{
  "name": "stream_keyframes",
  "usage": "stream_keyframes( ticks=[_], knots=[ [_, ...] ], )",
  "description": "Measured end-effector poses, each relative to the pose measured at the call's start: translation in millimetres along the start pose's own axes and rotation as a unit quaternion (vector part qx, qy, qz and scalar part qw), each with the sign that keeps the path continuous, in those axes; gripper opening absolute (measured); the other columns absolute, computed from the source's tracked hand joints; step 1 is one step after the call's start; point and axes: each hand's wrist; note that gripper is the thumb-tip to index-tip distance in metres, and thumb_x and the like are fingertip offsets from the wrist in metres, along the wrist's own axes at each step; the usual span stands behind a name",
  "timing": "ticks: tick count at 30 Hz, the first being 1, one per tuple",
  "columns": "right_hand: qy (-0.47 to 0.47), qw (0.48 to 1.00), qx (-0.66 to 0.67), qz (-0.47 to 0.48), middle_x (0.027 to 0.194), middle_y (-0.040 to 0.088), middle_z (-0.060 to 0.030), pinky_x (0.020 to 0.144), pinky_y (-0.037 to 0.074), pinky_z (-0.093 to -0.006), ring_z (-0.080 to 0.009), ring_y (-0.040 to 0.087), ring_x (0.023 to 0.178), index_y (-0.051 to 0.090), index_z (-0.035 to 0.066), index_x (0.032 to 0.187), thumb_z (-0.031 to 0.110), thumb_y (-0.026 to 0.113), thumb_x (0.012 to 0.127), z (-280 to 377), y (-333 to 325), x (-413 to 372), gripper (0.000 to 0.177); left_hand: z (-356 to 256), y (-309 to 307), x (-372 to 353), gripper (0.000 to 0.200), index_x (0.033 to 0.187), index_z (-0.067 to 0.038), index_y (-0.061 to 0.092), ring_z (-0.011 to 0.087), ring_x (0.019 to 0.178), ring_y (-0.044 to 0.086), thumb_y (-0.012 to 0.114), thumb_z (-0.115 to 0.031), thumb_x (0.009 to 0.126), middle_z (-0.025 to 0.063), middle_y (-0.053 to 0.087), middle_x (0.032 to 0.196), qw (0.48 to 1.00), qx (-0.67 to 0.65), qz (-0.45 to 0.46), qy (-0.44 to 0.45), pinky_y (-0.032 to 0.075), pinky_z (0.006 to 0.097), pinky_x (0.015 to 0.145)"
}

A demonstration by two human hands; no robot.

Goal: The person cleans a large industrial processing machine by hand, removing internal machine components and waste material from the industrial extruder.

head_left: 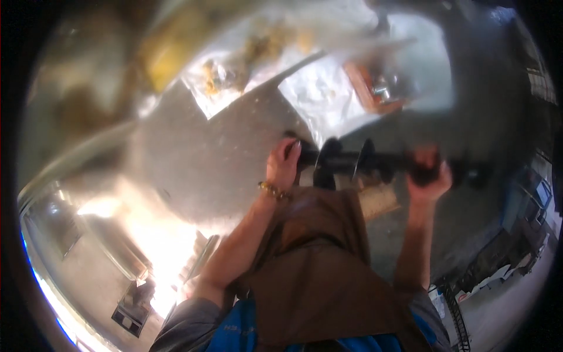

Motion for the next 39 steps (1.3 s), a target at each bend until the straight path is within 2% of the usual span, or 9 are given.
stream_keyframes(
  ticks=[4,7,14,16,23,25,30,32,39],
  knots=[
    [-0.002,0.999,0.044,-0.027,0.08,0.056,-0.0005,0.096,0.041,-0.0403,-0.021,0.057,0.092,0.061,0.007,0.102,0.029,0.07,0.084,-1.7,8.4,-1.5,0.03,-16.1,-16.6,-3.5,0.037,0.116,-0.003,0.07,0.0198,0.093,0.066,0.06,-0.034,0.099,0.0127,0.072,0.101,0.992,-0.098,0.009,-0.079,0.05,0.0328,0.086],
    [0.006,0.996,0.082,-0.043,0.08,0.058,-0.0012,0.096,0.043,-0.0408,-0.0217,0.058,0.092,0.063,0.007,0.1,0.028,0.07,0.085,-2.1,-6.9,-0.9,0.027,0.0,-25.6,3.7,0.053,0.129,0.007,0.059,0.0215,0.11,0.064,0.057,-0.039,0.102,0.0137,0.067,0.12,0.92,-0.375,0.075,-0.087,0.05,0.0353,0.099],
    [0.053,0.982,0.162,-0.082,0.081,0.059,-0.0013,0.092,0.051,-0.0415,-0.0213,0.061,0.088,0.065,0.006,0.097,0.024,0.068,0.084,-8.9,-49.5,-6.6,0.023,-38.2,-55.3,-11.9,0.037,0.13,0.001,0.06,0.0207,0.119,0.061,0.067,-0.007,0.095,0.0135,0.066,0.128,0.912,-0.379,0.151,0.05,0.049,0.0357,0.104],
    [0.084,0.951,0.202,-0.217,0.084,0.062,-0.0016,0.091,0.053,-0.0403,-0.0206,0.063,0.087,0.064,0.007,0.096,0.022,0.067,0.084,-14.6,-67.3,-9.9,0.02,-47.8,-59.1,-16.2,0.044,0.129,-0.004,0.062,0.0207,0.122,0.06,0.072,0.003,0.087,0.0135,0.065,0.131,0.907,-0.373,0.174,0.086,0.047,0.0355,0.106],
    [0.107,0.94,0.204,-0.253,0.083,0.066,0.0017,0.095,0.052,-0.0382,-0.0171,0.066,0.089,0.066,0.013,0.09,0.029,0.066,0.084,-53.1,-80.1,-34.5,0.018,-83.2,-51.3,-19.2,0.051,0.13,-0.004,0.061,0.0219,0.126,0.057,0.077,0.001,0.083,0.0143,0.062,0.136,0.881,-0.421,0.179,0.116,0.047,0.0353,0.106],
    [0.123,0.933,0.223,-0.254,0.084,0.067,0.0006,0.096,0.052,-0.0387,-0.0186,0.067,0.089,0.067,0.012,0.089,0.029,0.063,0.084,-58.0,-76.9,-37.7,0.018,-88.8,-41.9,-18.8,0.062,0.136,-0.003,0.054,0.0224,0.128,0.055,0.082,-0.006,0.081,0.014,0.06,0.135,0.892,-0.404,0.105,0.171,0.047,0.0359,0.106],
    [0.099,0.928,0.257,-0.251,0.085,0.068,-0.0019,0.097,0.052,-0.0411,-0.0202,0.066,0.089,0.066,0.011,0.087,0.025,0.061,0.083,-70.0,-48.7,-45.8,0.016,-94.8,-25.8,-31.0,0.078,0.14,0.0,0.047,0.0187,0.116,0.058,0.089,-0.014,0.076,0.0105,0.063,0.119,0.957,-0.278,0.0,0.08,0.049,0.0333,0.1],
    [0.104,0.924,0.272,-0.247,0.086,0.068,-0.0024,0.097,0.052,-0.0417,-0.0202,0.066,0.09,0.066,0.01,0.087,0.024,0.061,0.083,-70.4,-47.8,-46.7,0.015,-97.0,-23.7,-31.1,0.072,0.138,0.0,0.049,0.0155,0.113,0.058,0.087,-0.01,0.078,0.0077,0.065,0.116,0.957,-0.287,0.035,-0.035,0.05,0.0308,0.097],
    [0.113,0.934,0.253,-0.225,0.087,0.068,-0.0024,0.097,0.052,-0.043,-0.0202,0.067,0.091,0.066,0.009,0.086,0.022,0.063,0.08,-67.5,-48.2,-46.6,0.014,-73.6,-24.9,-20.8,0.055,0.134,0.002,0.054,0.0142,0.107,0.062,0.078,0.0,0.085,0.0063,0.066,0.117,0.932,-0.334,0.139,-0.038,0.05,0.0283,0.095]
  ],
)
Point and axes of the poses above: each hand's wrist, its own x-axis towards the middle knuckle, its own y-axis out of the palm, z = x × y
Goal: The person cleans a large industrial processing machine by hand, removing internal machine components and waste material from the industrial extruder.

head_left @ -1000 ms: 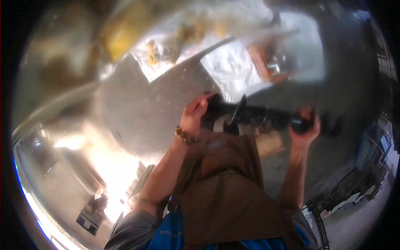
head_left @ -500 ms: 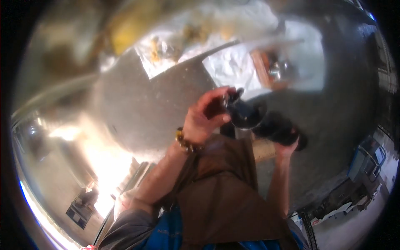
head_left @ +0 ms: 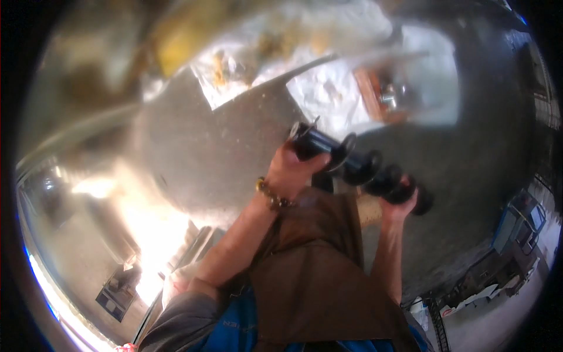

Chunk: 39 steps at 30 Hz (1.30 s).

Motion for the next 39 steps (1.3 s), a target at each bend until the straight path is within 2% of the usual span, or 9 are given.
stream_keyframes(
  ticks=[2,6,18,23,27,29,30,33,39],
  knots=[
    [-0.005,1.0,0.008,-0.007,0.087,0.068,-0.0023,0.096,0.052,-0.0431,-0.0202,0.067,0.092,0.066,0.009,0.086,0.022,0.063,0.08,4.8,-2.7,1.3,0.015,7.6,1.6,-0.2,0.027,0.112,0.004,0.066,0.0185,0.094,0.069,0.07,0.001,0.086,0.0114,0.073,0.1,0.993,-0.107,-0.017,0.054,0.057,0.0307,0.082],
    [0.007,0.999,0.037,-0.018,0.084,0.066,-0.002,0.096,0.051,-0.0427,-0.0202,0.066,0.09,0.065,0.009,0.085,0.023,0.064,0.079,6.6,-2.9,1.3,0.015,11.0,-13.0,6.9,0.033,0.125,0.002,0.062,0.0163,0.103,0.066,0.061,0.005,0.092,0.0087,0.069,0.118,0.995,-0.093,-0.014,-0.044,0.054,0.0292,0.089],
    [-0.058,0.997,0.033,0.047,0.078,0.061,-0.0009,0.094,0.051,-0.0376,-0.0187,0.062,0.085,0.062,0.01,0.083,0.019,0.062,0.086,6.8,-1.7,-11.7,0.009,3.9,-25.8,51.4,0.022,0.118,-0.001,0.068,0.0134,0.093,0.07,0.061,-0.002,0.098,0.0082,0.073,0.107,0.988,0.15,-0.035,0.027,0.057,0.025,0.078],
    [-0.029,0.994,0.043,0.095,0.078,0.061,0.001,0.094,0.052,-0.0387,-0.0172,0.063,0.087,0.062,0.012,0.085,0.027,0.063,0.091,20.7,-18.9,-12.5,0.016,-15.3,-7.0,57.9,0.024,0.121,-0.003,0.067,0.0162,0.108,0.066,0.061,-0.015,0.101,0.0071,0.072,0.114,0.985,0.046,0.107,0.127,0.052,0.0294,0.092],
    [-0.131,0.99,-0.035,-0.034,0.08,0.063,0.0012,0.092,0.053,-0.0402,-0.0163,0.065,0.09,0.063,0.013,0.087,0.029,0.066,0.089,9.2,3.1,-29.8,0.016,-19.8,-8.3,51.6,0.036,0.125,-0.005,0.065,0.0182,0.115,0.061,0.052,-0.032,0.105,0.0068,0.07,0.121,0.974,0.147,0.071,0.159,0.047,0.0357,0.099],
    [-0.138,0.989,-0.028,0.038,0.088,0.067,-0.004,0.09,0.052,-0.0433,-0.0207,0.063,0.087,0.065,0.011,0.089,0.031,0.064,0.088,20.9,-38.1,-17.3,0.02,-24.8,-11.2,45.3,0.049,0.126,-0.006,0.066,0.019,0.109,0.061,0.039,-0.043,0.107,0.0069,0.069,0.118,0.969,0.223,0.048,0.094,0.047,0.038,0.098],
    [-0.257,0.96,-0.113,0.004,0.084,0.066,-0.0065,0.089,0.052,-0.0433,-0.0229,0.062,0.084,0.063,0.007,0.089,0.027,0.065,0.087,14.6,-31.4,-20.5,0.02,-25.8,-8.5,35.7,0.052,0.126,-0.004,0.065,0.0214,0.112,0.06,0.037,-0.043,0.107,0.0087,0.067,0.119,0.954,0.239,0.069,0.168,0.045,0.0389,0.1],
    [-0.121,0.979,0.16,-0.035,0.069,0.058,-0.0067,0.089,0.047,-0.0431,-0.0258,0.059,0.077,0.06,0.004,0.079,0.024,0.067,0.085,19.2,-8.8,-22.3,0.022,-22.4,-6.5,33.1,0.056,0.127,0.001,0.063,0.0244,0.117,0.058,0.039,-0.044,0.106,0.0128,0.065,0.123,0.961,0.213,0.078,0.157,0.041,0.0391,0.105],
    [-0.147,0.964,0.221,0.025,0.068,0.056,-0.0071,0.087,0.047,-0.0437,-0.0268,0.058,0.075,0.058,0.005,0.076,0.022,0.065,0.085,15.0,-3.5,-25.9,0.02,-18.0,10.3,33.0,0.036,0.131,0.003,0.058,0.0177,0.104,0.058,0.057,-0.016,0.099,0.0087,0.064,0.115,0.916,0.347,0.05,0.196,0.047,0.0314,0.091]
  ],
)
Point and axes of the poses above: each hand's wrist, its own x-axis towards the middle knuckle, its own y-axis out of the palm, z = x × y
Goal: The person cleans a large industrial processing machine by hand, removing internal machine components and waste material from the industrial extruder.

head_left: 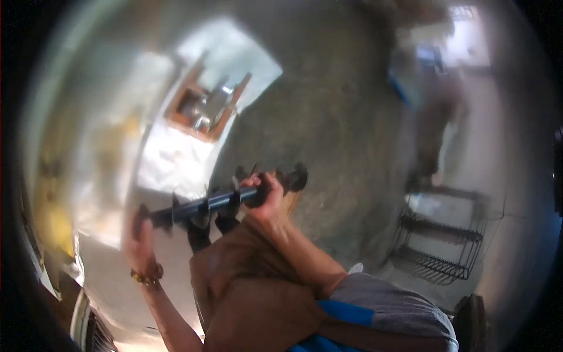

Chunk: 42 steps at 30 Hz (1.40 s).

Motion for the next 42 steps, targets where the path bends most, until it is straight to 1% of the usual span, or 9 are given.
stream_keyframes(
  ticks=[6,7,9,12,18,25,36,41,42],
  knots=[
    [0.017,0.997,0.03,-0.069,0.07,0.058,-0.0082,0.079,0.052,-0.0416,-0.0272,0.06,0.076,0.059,0.005,0.079,0.022,0.064,0.085,8.9,-9.9,0.8,0.019,7.8,4.7,14.0,0.027,0.124,0.002,0.061,0.0194,0.104,0.061,0.058,-0.012,0.101,0.0104,0.065,0.115,0.995,0.068,-0.032,-0.062,0.048,0.0326,0.094],
    [0.02,0.996,0.043,-0.076,0.071,0.056,-0.0084,0.079,0.051,-0.0417,-0.0274,0.058,0.076,0.057,0.004,0.079,0.021,0.064,0.085,12.0,-7.4,-2.8,0.019,-4.4,12.8,10.4,0.024,0.121,0.001,0.062,0.0187,0.099,0.061,0.057,-0.014,0.102,0.009,0.065,0.11,0.984,0.115,-0.069,0.12,0.049,0.0316,0.091],
    [0.044,0.992,0.088,-0.076,0.071,0.055,-0.0084,0.078,0.05,-0.0414,-0.0276,0.057,0.075,0.056,0.003,0.08,0.02,0.065,0.085,14.4,-6.8,-8.4,0.019,23.7,9.4,17.8,0.024,0.12,0.001,0.062,0.0184,0.099,0.06,0.057,-0.015,0.103,0.0087,0.065,0.109,0.994,0.014,-0.066,0.085,0.049,0.0315,0.09],
    [0.022,0.995,0.059,-0.074,0.071,0.054,-0.0082,0.078,0.05,-0.0399,-0.027,0.057,0.076,0.056,0.004,0.08,0.02,0.065,0.085,18.3,-8.6,-12.9,0.018,-0.7,22.3,28.9,0.021,0.115,0.0,0.062,0.0164,0.096,0.059,0.058,-0.015,0.102,0.0075,0.064,0.105,0.987,0.101,-0.086,0.087,0.049,0.0304,0.086],
    [-0.023,0.991,0.098,-0.086,0.072,0.052,-0.0083,0.078,0.049,-0.0427,-0.0274,0.054,0.075,0.055,0.006,0.082,0.016,0.061,0.086,29.5,6.8,-32.5,0.013,-18.1,44.7,53.0,0.011,0.086,-0.002,0.055,0.0165,0.082,0.054,0.064,-0.001,0.092,0.0061,0.057,0.09,0.947,0.126,-0.151,0.253,0.046,0.0297,0.068],
    [-0.022,0.988,0.136,-0.068,0.071,0.053,-0.009,0.082,0.05,-0.0449,-0.0281,0.056,0.074,0.054,0.005,0.081,0.017,0.06,0.087,45.4,2.8,-35.6,0.015,-88.8,63.0,44.1,0.01,0.086,0.003,0.057,0.0222,0.078,0.057,0.063,-0.001,0.093,0.01,0.058,0.087,0.934,0.128,-0.129,0.307,0.047,0.032,0.067],
    [-0.064,0.989,0.112,-0.071,0.073,0.059,-0.0113,0.081,0.054,-0.0416,-0.0301,0.063,0.077,0.058,0.004,0.08,0.016,0.063,0.087,27.4,7.5,-59.4,0.015,-42.6,37.2,87.5,0.032,0.091,0.01,0.061,0.0333,0.076,0.06,0.05,-0.015,0.106,0.0164,0.061,0.083,0.814,0.288,-0.222,0.453,0.05,0.0398,0.072],
    [-0.057,0.99,0.111,-0.067,0.072,0.06,-0.0106,0.08,0.053,-0.0416,-0.0291,0.063,0.076,0.058,0.005,0.076,0.018,0.062,0.086,38.7,3.3,-64.7,0.017,-11.9,37.5,98.1,0.044,0.098,0.009,0.064,0.0281,0.078,0.058,0.052,-0.033,0.106,0.0158,0.066,0.089,0.965,0.125,-0.206,0.1,0.049,0.0368,0.075],
    [-0.055,0.99,0.112,-0.067,0.072,0.06,-0.0106,0.08,0.053,-0.0416,-0.0291,0.063,0.076,0.058,0.005,0.076,0.018,0.062,0.086,41.4,1.2,-65.0,0.017,6.0,38.4,107.3,0.044,0.098,0.009,0.064,0.0281,0.078,0.058,0.052,-0.033,0.106,0.0158,0.066,0.089,0.965,0.127,-0.207,0.1,0.049,0.0368,0.075]
  ],
)
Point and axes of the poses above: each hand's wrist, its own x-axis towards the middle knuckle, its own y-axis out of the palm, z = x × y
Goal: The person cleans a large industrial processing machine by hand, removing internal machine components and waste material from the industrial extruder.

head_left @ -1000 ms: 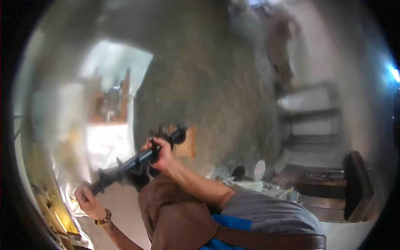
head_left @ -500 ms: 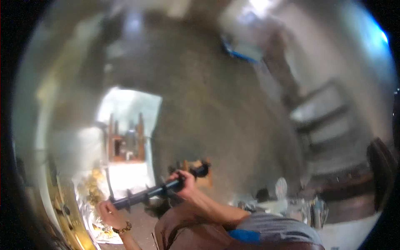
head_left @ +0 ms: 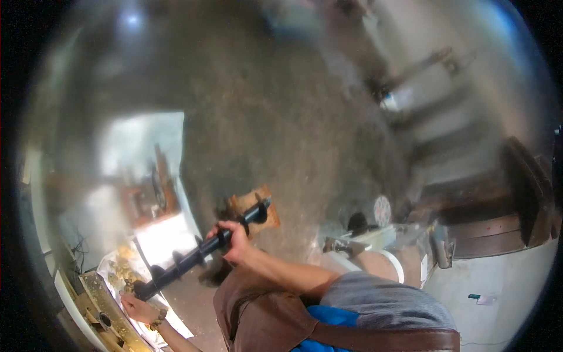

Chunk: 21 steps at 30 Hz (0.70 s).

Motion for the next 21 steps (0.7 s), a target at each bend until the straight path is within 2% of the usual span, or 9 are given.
stream_keyframes(
  ticks=[2,4,7,10,11,13,15,19,21],
  knots=[
    [-0.014,1.0,-0.001,-0.008,0.076,0.062,-0.0121,0.086,0.052,-0.0477,-0.0301,0.063,0.081,0.059,0.005,0.081,0.021,0.063,0.086,7.1,-6.3,2.5,0.017,30.9,6.5,5.4,0.047,0.104,0.008,0.064,0.0246,0.081,0.058,0.051,-0.037,0.105,0.0141,0.066,0.091,0.997,0.022,0.055,0.054,0.048,0.036,0.077],
    [-0.003,1.0,-0.001,-0.009,0.076,0.061,-0.0124,0.086,0.052,-0.0472,-0.0297,0.063,0.081,0.058,0.005,0.08,0.021,0.063,0.087,11.6,-3.6,-1.1,0.018,38.1,2.2,4.7,0.049,0.11,0.008,0.063,0.0223,0.084,0.058,0.05,-0.039,0.105,0.0124,0.065,0.093,0.988,0.022,0.118,0.097,0.048,0.036,0.079],
    [-0.007,1.0,-0.007,-0.011,0.076,0.061,-0.013,0.086,0.052,-0.0464,-0.0299,0.063,0.081,0.058,0.005,0.08,0.021,0.063,0.087,17.6,-4.5,-5.0,0.018,17.1,0.1,-9.6,0.044,0.103,0.006,0.064,0.0169,0.084,0.058,0.051,-0.037,0.105,0.0083,0.064,0.093,0.981,0.008,0.17,0.091,0.048,0.0321,0.076],
    [0.004,1.0,-0.016,-0.006,0.077,0.062,-0.0139,0.085,0.052,-0.0456,-0.0301,0.063,0.081,0.058,0.005,0.079,0.022,0.063,0.086,24.7,-11.5,1.4,0.019,-49.4,-16.1,-35.5,0.038,0.097,0.001,0.061,0.0108,0.081,0.055,0.051,-0.035,0.105,0.0035,0.061,0.089,0.963,-0.137,0.227,-0.047,0.047,0.0272,0.072],
    [0.005,1.0,-0.025,-0.012,0.076,0.062,-0.014,0.085,0.052,-0.0456,-0.03,0.062,0.08,0.058,0.005,0.079,0.022,0.063,0.086,26.3,-12.5,2.1,0.019,-76.7,-22.5,-43.5,0.034,0.096,-0.001,0.059,0.0088,0.079,0.053,0.051,-0.033,0.105,0.0017,0.059,0.088,0.961,-0.144,0.228,-0.058,0.046,0.0255,0.07],
    [0.006,0.999,-0.036,-0.018,0.076,0.062,-0.0142,0.084,0.052,-0.0456,-0.0299,0.062,0.08,0.058,0.005,0.078,0.022,0.064,0.085,28.2,-12.8,2.8,0.02,-73.3,-27.0,-45.3,0.031,0.095,-0.003,0.058,0.0068,0.078,0.052,0.051,-0.032,0.105,-0.0001,0.058,0.086,0.959,-0.151,0.228,-0.069,0.044,0.0238,0.068],
    [0.027,0.999,-0.017,-0.008,0.076,0.062,-0.0146,0.083,0.052,-0.0457,-0.0298,0.062,0.079,0.057,0.005,0.077,0.023,0.064,0.084,29.4,-11.9,2.4,0.02,-43.8,-31.4,-42.0,0.026,0.101,-0.002,0.057,0.0076,0.078,0.051,0.051,-0.027,0.105,-0.0001,0.057,0.088,0.957,-0.134,0.259,0.001,0.044,0.0241,0.068],
    [0.021,0.999,-0.029,-0.004,0.076,0.062,-0.015,0.083,0.051,-0.045,-0.0296,0.061,0.079,0.057,0.005,0.076,0.023,0.065,0.083,30.7,-11.1,5.0,0.02,-83.2,-42.8,-52.5,0.02,0.109,-0.001,0.058,0.0084,0.081,0.053,0.051,-0.019,0.105,0.0005,0.058,0.094,0.95,-0.172,0.255,0.051,0.044,0.0235,0.069],
    [0.014,1.0,-0.022,-0.014,0.076,0.062,-0.015,0.082,0.051,-0.0442,-0.0296,0.061,0.079,0.057,0.005,0.076,0.023,0.065,0.083,33.0,-9.4,6.5,0.02,-84.6,-47.5,-53.1,0.02,0.118,0.0,0.057,0.0096,0.087,0.055,0.05,-0.011,0.104,0.0033,0.06,0.103,0.934,-0.201,0.295,-0.026,0.045,0.0233,0.072]
  ],
)
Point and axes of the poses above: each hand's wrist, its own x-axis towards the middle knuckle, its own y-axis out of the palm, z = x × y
